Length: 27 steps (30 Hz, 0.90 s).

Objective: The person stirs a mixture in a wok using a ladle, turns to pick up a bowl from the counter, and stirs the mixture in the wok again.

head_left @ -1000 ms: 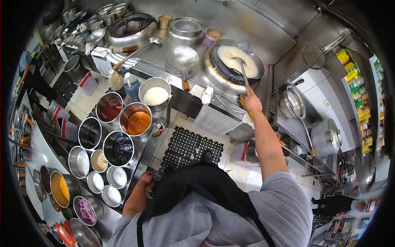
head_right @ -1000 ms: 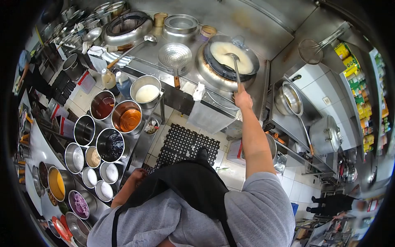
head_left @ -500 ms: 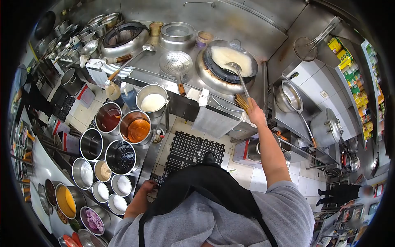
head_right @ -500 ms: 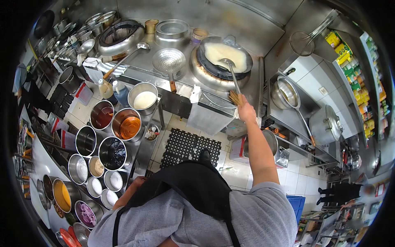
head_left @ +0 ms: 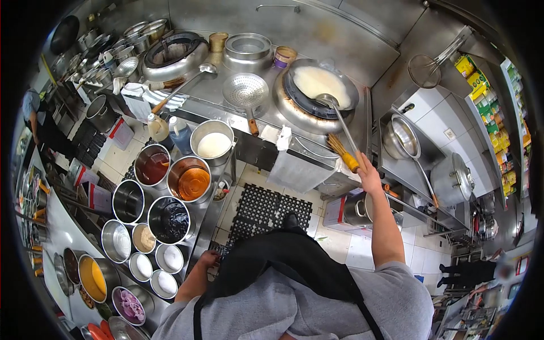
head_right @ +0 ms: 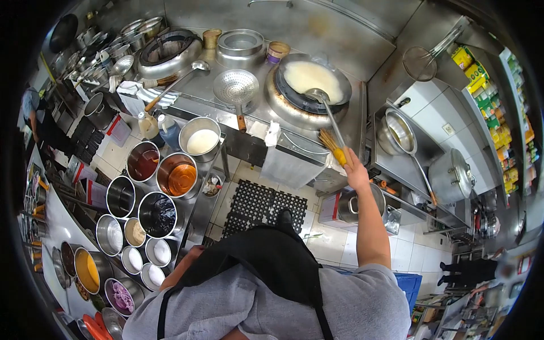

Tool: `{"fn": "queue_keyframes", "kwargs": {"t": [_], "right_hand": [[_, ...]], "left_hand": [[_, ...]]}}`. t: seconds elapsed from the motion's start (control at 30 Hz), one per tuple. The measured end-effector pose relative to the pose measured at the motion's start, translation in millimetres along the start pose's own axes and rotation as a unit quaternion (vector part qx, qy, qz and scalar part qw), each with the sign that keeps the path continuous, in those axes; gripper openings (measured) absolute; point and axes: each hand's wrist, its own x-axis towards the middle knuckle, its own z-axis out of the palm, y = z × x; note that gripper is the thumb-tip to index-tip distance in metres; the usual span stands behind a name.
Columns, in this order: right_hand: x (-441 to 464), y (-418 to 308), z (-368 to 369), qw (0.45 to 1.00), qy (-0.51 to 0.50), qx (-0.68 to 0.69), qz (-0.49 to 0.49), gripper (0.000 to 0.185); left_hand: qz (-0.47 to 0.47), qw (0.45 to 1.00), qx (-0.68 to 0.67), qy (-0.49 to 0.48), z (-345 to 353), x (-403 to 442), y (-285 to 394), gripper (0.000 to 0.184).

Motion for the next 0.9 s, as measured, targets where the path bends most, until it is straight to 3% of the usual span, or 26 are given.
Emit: {"fn": "queue_keyframes", "kwargs": {"t": [0.17, 0.27, 0.5, 0.67, 0.77, 0.87, 0.9], "right_hand": [[-1.9, 27.1, -10.1, 0.991, -0.008, 0.126, -0.045, 0.064], [12.9, 42.6, -3.6, 0.988, 0.003, 0.129, -0.081, 0.062], [71.0, 24.3, 21.0, 0.986, -0.033, 0.158, -0.033, 0.062], [116.3, 23.4, 37.0, 0.984, -0.019, 0.169, -0.056, 0.061], [138.5, 17.1, 46.1, 0.984, -0.007, 0.169, -0.063, 0.061], [161.8, 12.5, 57.7, 0.985, 0.013, 0.156, -0.068, 0.061], [169.4, 11.8, 61.7, 0.986, 0.019, 0.151, -0.070, 0.061]], "left_hand": [[-0.027, 0.999, -0.025, 0.012, -4.5, -2.8, -1.4, 0.022], [-0.034, 0.998, -0.059, 0.015, 0.2, 9.1, -14.3, 0.022], [-0.031, 0.998, -0.052, 0.017, 11.0, 14.5, -6.2, 0.022], [-0.020, 0.998, -0.044, 0.049, 23.3, 22.6, -3.4, 0.021], [0.226, 0.963, 0.099, 0.111, 34.2, 36.3, -33.6, 0.019], [0.002, 0.993, -0.091, 0.080, 40.1, 19.5, -7.8, 0.018], [-0.017, 0.992, -0.100, 0.078, 40.6, 11.1, -0.7, 0.018]]}}
